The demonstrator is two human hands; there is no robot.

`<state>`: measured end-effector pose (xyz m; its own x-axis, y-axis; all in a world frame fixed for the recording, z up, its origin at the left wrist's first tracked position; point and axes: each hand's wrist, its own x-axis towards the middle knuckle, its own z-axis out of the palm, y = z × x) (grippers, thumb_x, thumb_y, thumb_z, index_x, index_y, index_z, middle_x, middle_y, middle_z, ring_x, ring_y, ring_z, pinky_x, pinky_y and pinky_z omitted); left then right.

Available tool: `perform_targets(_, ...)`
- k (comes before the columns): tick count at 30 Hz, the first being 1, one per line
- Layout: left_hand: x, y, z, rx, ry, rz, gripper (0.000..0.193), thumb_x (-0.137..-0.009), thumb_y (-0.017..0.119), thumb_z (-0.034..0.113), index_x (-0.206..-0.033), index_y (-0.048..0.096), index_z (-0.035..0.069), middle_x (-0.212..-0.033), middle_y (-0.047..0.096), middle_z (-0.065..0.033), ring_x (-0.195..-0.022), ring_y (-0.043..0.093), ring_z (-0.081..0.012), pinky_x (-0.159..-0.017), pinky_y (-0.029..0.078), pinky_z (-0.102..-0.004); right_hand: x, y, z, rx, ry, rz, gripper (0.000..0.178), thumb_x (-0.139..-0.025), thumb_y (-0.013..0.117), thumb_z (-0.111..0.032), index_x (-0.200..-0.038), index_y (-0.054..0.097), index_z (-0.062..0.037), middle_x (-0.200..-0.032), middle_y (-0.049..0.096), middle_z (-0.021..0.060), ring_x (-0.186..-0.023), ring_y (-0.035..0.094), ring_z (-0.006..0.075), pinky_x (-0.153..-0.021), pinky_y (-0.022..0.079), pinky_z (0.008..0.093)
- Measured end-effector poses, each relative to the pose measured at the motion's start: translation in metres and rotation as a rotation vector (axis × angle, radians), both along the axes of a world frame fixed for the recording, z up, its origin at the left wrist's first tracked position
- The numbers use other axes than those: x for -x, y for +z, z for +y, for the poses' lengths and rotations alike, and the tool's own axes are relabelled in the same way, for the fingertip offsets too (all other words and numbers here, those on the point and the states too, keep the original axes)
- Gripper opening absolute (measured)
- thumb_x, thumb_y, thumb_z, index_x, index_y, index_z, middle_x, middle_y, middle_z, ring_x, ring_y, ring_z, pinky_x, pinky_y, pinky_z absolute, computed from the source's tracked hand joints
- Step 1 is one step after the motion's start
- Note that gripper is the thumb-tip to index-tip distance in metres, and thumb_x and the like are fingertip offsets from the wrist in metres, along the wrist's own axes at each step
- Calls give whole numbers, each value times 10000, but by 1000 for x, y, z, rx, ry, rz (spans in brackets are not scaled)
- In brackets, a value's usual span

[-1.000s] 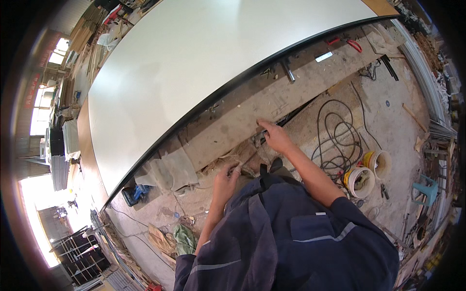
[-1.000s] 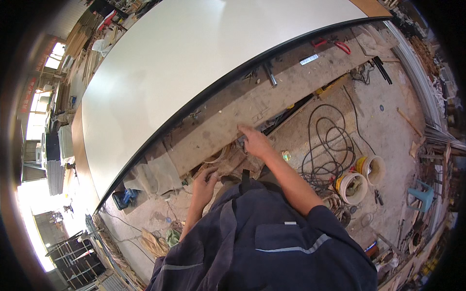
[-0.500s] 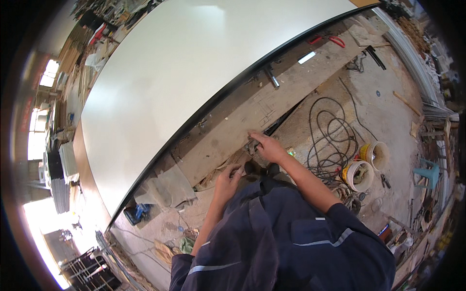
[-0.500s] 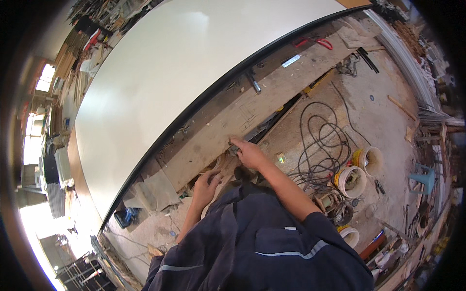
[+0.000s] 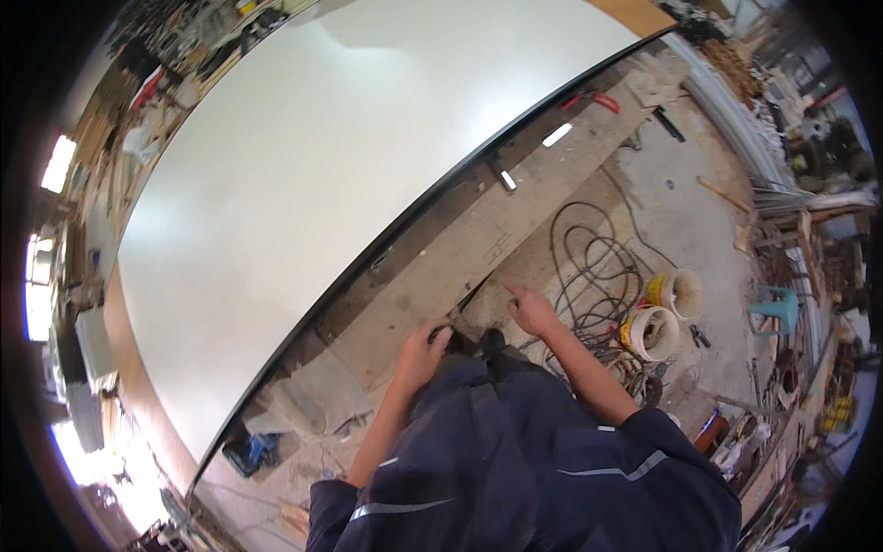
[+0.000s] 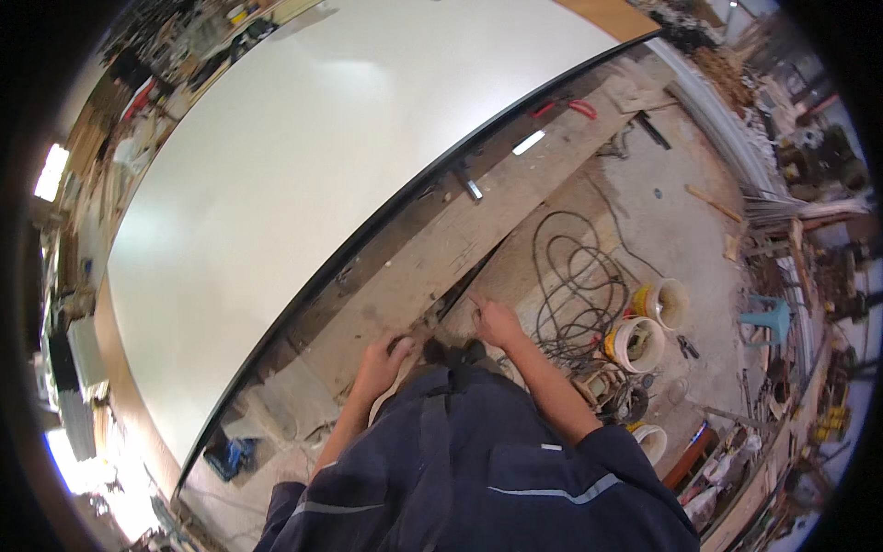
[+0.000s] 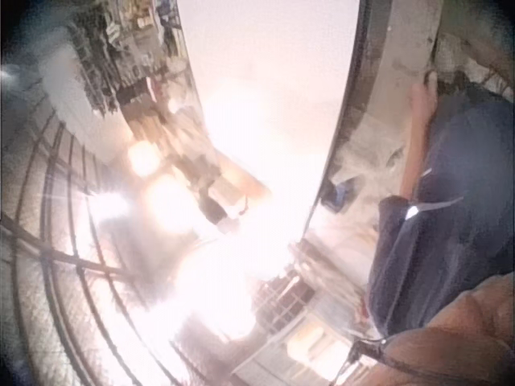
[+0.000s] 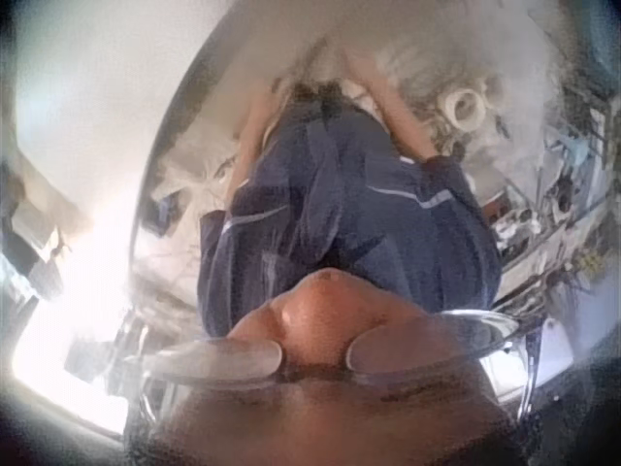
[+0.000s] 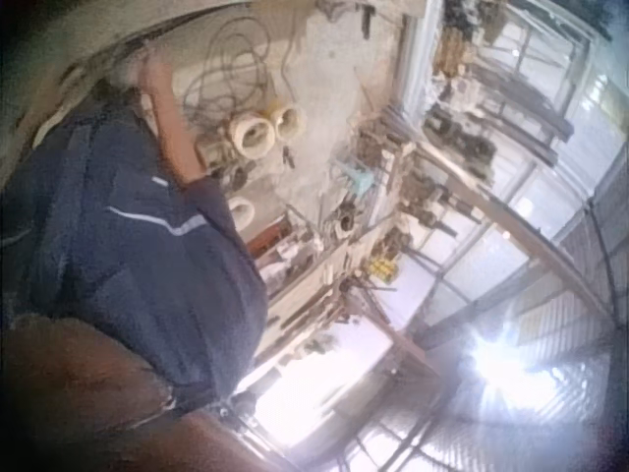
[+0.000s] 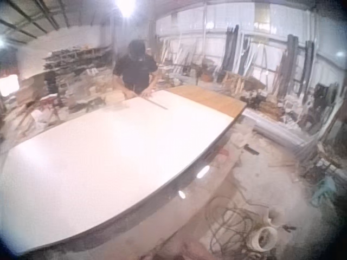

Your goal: The person assembles a large tabletop by attaching a wooden panel to a white surface using a nail gun and a cordless drill. They position the panel, secure it with fasteners, and later flip the unit to attach a metal bracket to the underside.

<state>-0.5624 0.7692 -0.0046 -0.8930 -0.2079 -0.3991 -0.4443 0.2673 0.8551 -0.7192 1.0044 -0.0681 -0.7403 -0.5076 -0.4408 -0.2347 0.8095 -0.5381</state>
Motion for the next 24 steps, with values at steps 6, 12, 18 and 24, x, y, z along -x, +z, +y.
perform_targets(6,4,3,-5,-120,55,98,304,-1025,602,237,-1212,681,11,-933,733,-147,-732,669,-194,-736,548,-349,-54,-58,115,53,-256,-51,473,-790,660,-159,-1232,667,11,-1122,708,256,-1065,671,425,-921,542,467)
perform_targets(12,12,46,-4,179,-160,29,273,-1017,611,220,-1171,724,26,-1000,754,-124,-884,709,-234,-819,550,-349,-102,-117,225,-115,-628,-235,389,-796,696,-222,-1115,722,-3,-1063,730,234,-1003,713,361,-879,558,425)
perform_targets(18,18,111,6,-144,-311,50,258,-1025,614,215,-1165,734,34,-1072,750,-121,-976,706,-223,-867,541,-334,-101,-110,263,170,-1049,-512,434,-891,684,-54,-1302,632,73,-1025,746,216,-760,752,296,-638,594,413)
perform_targets(24,90,148,78,-309,-599,184,329,-1048,591,253,-1271,678,28,-1201,710,-136,-1116,671,-238,-964,509,-347,-49,-106,289,203,-904,-539,424,-895,706,-99,-1283,650,62,-1041,739,247,-769,752,309,-660,594,430)
